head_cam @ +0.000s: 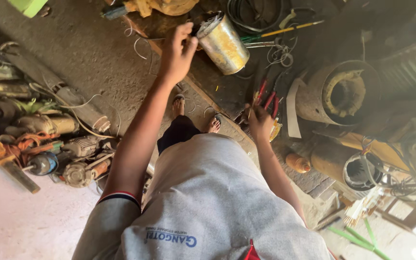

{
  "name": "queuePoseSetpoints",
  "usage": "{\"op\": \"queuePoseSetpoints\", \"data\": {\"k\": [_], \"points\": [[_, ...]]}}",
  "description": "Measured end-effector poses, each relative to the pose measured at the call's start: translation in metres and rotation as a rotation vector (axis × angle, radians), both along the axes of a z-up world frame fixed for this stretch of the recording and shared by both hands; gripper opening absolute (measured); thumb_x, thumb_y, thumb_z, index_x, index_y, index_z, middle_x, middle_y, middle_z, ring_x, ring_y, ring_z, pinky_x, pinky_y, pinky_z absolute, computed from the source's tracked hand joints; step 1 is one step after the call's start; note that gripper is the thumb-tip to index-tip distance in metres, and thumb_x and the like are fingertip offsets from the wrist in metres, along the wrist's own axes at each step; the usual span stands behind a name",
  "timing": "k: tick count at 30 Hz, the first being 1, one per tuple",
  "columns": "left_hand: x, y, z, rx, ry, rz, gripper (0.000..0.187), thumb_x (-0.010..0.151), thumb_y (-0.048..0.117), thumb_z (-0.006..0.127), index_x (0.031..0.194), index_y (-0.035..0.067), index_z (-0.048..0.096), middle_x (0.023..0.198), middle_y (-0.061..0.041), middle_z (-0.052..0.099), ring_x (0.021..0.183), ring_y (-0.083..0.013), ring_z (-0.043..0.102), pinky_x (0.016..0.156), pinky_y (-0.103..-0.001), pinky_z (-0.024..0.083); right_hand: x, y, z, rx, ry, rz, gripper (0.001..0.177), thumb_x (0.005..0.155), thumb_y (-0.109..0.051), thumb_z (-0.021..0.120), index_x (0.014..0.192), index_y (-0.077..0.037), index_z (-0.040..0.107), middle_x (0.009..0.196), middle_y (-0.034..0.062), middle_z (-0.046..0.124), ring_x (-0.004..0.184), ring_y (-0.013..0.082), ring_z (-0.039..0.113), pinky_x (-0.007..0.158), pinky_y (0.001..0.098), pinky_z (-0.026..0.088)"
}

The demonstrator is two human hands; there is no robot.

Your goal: The person disassembles a small motor, cleans the interior with a white cloth, and reassembles it. The person handles the motor housing, internal components, and a white cloth throughout the process.

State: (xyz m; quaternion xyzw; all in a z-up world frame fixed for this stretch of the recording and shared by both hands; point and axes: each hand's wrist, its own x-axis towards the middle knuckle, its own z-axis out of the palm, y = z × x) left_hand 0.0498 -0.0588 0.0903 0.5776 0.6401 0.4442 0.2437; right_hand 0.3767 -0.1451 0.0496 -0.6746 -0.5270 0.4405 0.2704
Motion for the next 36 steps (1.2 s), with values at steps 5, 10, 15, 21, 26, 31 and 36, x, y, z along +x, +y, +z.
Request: {"op": "queuePoseSetpoints", "data": {"k": [5, 10, 15, 21, 26, 31, 36], "points": [[-0.004, 0.003, -0.011, -0.112, -0.104, -0.036, 0.053, 0.105, 0.047, 0.058, 0.139, 0.006, 0.058, 0.132, -0.013, 0.067, 0.120, -0.0280, 0.066, 0.097, -0.044, 0.056, 0.026, -0.002, 0.019, 0.317, -0.567, 0.100, 0.026, 0.093, -0.032, 0.076, 0.095, -0.006, 0.075, 0.078, 0.0174, 0.073, 0.070, 0.0380, 0.071, 0.062, 0.0467, 0.056], [-0.005, 0.036, -0.017, 0.060, 0.196, -0.209, 0.062, 0.107, 0.050, 0.066, 0.139, -0.001, 0.057, 0.128, -0.023, 0.064, 0.120, -0.0371, 0.061, 0.100, -0.050, 0.051, 0.024, 0.009, 0.013, 0.186, -0.680, 0.127, 0.025, 0.090, -0.034, 0.077, 0.093, -0.009, 0.077, 0.080, 0.0186, 0.073, 0.071, 0.0404, 0.071, 0.063, 0.0498, 0.057], [-0.017, 0.049, -0.033, -0.083, 0.103, -0.300, 0.055, 0.106, 0.050, 0.062, 0.132, 0.002, 0.060, 0.123, -0.019, 0.068, 0.116, -0.0339, 0.066, 0.100, -0.046, 0.052, 0.019, 0.014, 0.024, 0.151, -0.607, 0.037, 0.027, 0.085, -0.035, 0.079, 0.089, -0.008, 0.075, 0.082, 0.0141, 0.077, 0.073, 0.0367, 0.074, 0.068, 0.0490, 0.058], [-0.062, 0.050, -0.067, -0.049, 0.099, -0.081, 0.034, 0.109, 0.032, 0.060, 0.127, 0.003, 0.060, 0.123, -0.016, 0.067, 0.118, -0.0322, 0.064, 0.101, -0.045, 0.051, -0.025, 0.036, 0.093, 0.204, -0.868, 0.105, 0.032, 0.088, -0.018, 0.077, 0.118, -0.006, 0.070, 0.104, 0.0179, 0.073, 0.088, 0.0394, 0.070, 0.073, 0.0501, 0.055], [-0.067, 0.045, -0.102, -0.090, 0.330, -0.230, 0.049, 0.104, 0.034, 0.071, 0.138, 0.004, 0.053, 0.132, -0.022, 0.056, 0.126, -0.0408, 0.054, 0.105, -0.054, 0.047, -0.103, 0.065, 0.144, 0.470, -0.587, 0.353, 0.042, 0.094, -0.020, 0.080, 0.131, -0.007, 0.064, 0.130, 0.0138, 0.064, 0.122, 0.0339, 0.059, 0.103, 0.0459, 0.052], [-0.061, 0.052, -0.109, -0.044, 0.482, -0.332, 0.096, 0.081, 0.055, 0.089, 0.153, 0.014, 0.041, 0.138, -0.026, 0.045, 0.128, -0.0475, 0.044, 0.099, -0.067, 0.039, -0.167, 0.117, 0.138, 0.604, -0.786, 0.523, 0.076, 0.077, -0.034, 0.091, 0.144, -0.018, 0.058, 0.156, 0.0245, 0.038, 0.143, 0.0471, 0.038, 0.110, 0.0577, 0.042], [-0.054, 0.063, -0.102, -0.028, 0.564, -0.337, 0.106, 0.069, 0.054, 0.095, 0.154, 0.021, 0.040, 0.144, -0.028, 0.039, 0.129, -0.0486, 0.041, 0.094, -0.067, 0.042, -0.181, 0.143, 0.104, 0.447, -0.648, 0.426, 0.101, 0.067, -0.041, 0.099, 0.150, -0.020, 0.047, 0.158, 0.0341, 0.029, 0.143, 0.0548, 0.032, 0.112, 0.0606, 0.039]]}}
